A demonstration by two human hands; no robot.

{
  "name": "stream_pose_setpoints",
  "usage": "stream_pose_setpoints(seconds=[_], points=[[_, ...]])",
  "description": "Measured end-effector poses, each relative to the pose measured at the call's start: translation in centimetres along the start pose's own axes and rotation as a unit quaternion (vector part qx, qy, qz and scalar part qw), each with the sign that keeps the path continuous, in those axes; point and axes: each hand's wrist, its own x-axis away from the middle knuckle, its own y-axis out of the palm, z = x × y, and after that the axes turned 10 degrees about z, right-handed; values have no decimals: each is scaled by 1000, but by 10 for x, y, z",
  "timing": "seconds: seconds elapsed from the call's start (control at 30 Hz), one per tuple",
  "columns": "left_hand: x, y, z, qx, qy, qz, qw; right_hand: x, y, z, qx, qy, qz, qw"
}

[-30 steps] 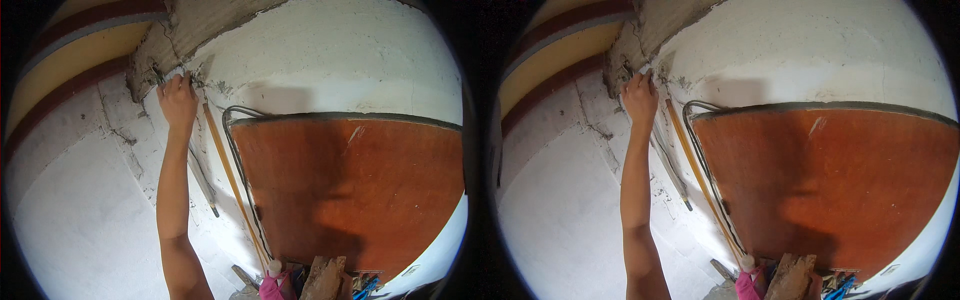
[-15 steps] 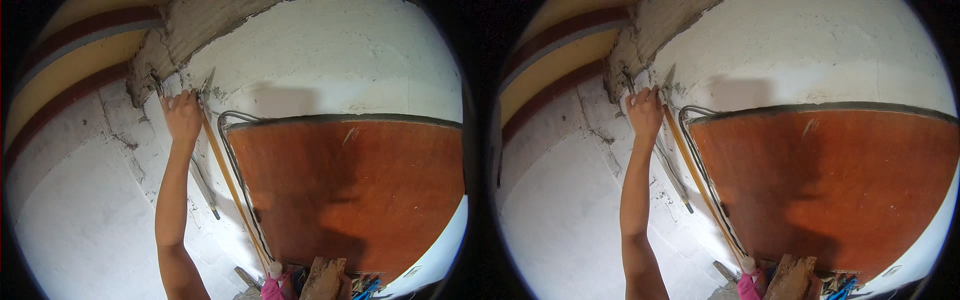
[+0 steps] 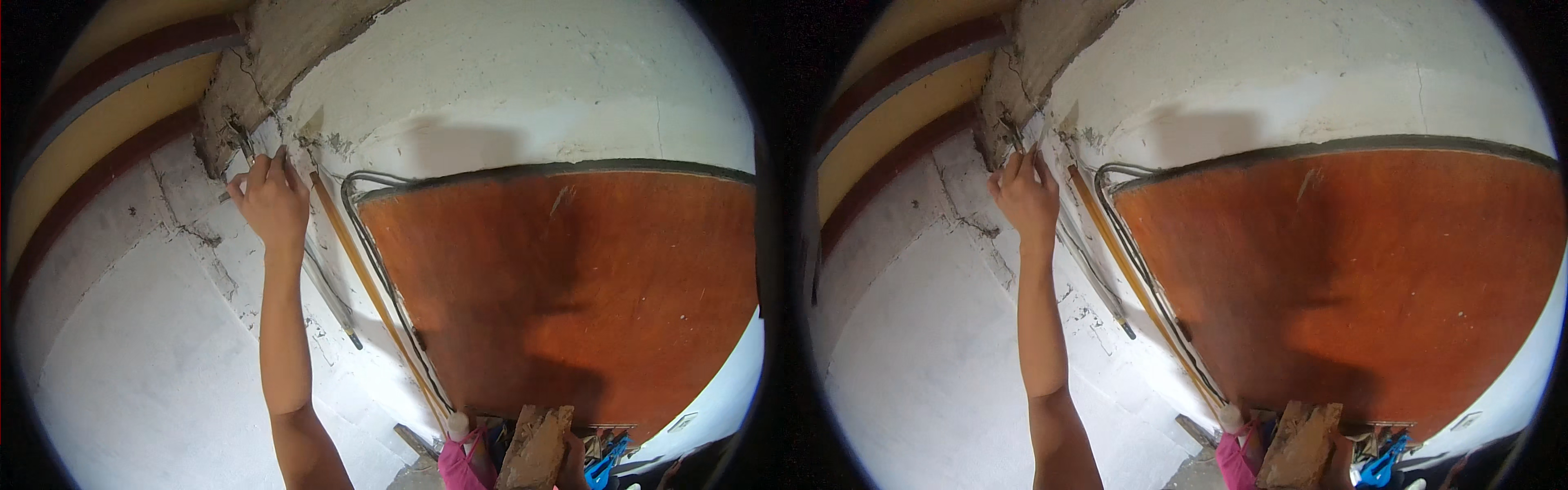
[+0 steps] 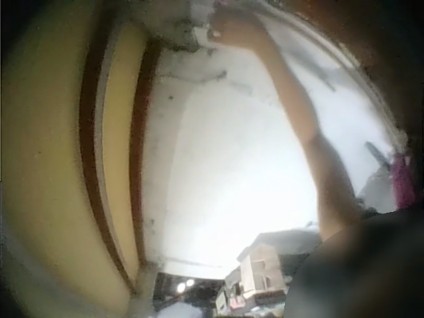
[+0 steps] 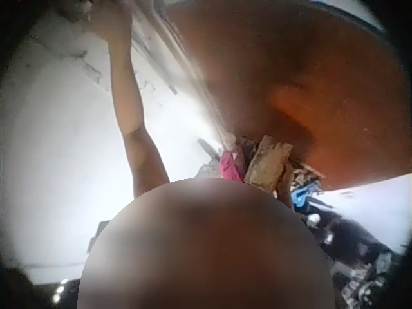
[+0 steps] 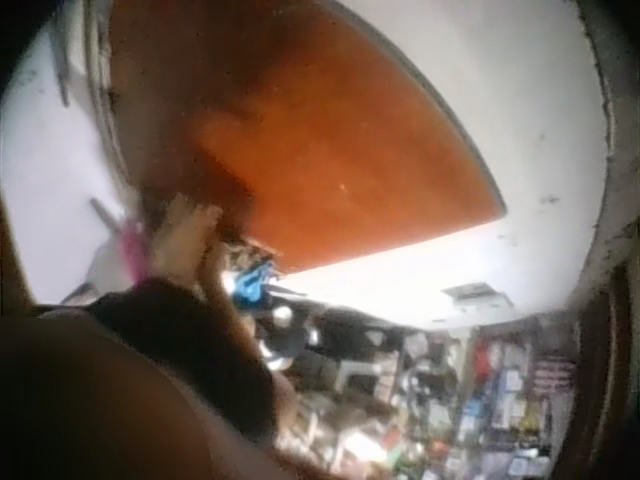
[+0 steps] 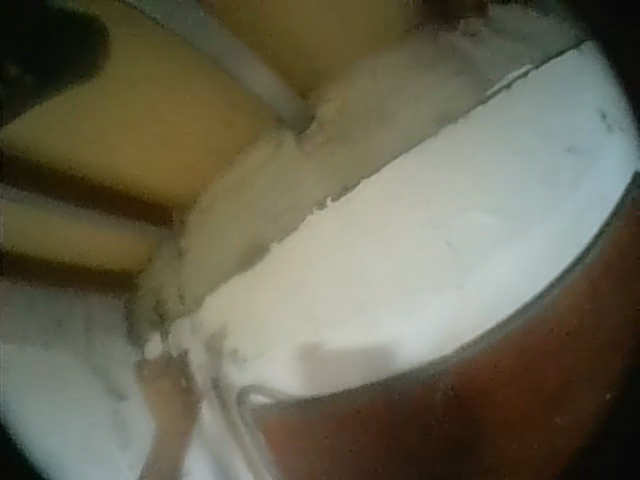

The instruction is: Applying plaster or putty to the wall near a door frame using a spatula and a hawk.

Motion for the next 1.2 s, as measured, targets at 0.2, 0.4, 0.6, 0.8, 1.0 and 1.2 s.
stream_pose_setpoints(seconds=[0.2,0.4,0.6,0.8,1.0,1.2], points=[[10,-5,33,-8,63,-68,996,15,11,-9,47,29,-9,998],[11,-25,29,-2,50,-49,998,22,22,-13,24,45,-21,998],[6,-26,28,22,93,-94,991,34,31,-18,50,20,-1,999],[40,-111,34,164,-164,-123,965,31,18,-14,64,2,-26,998],[153,-219,96,417,-619,-402,531,8,3,-12,29,33,-31,999],[226,-304,153,298,-695,-542,367,12,1,-25,86,8,10,996]])
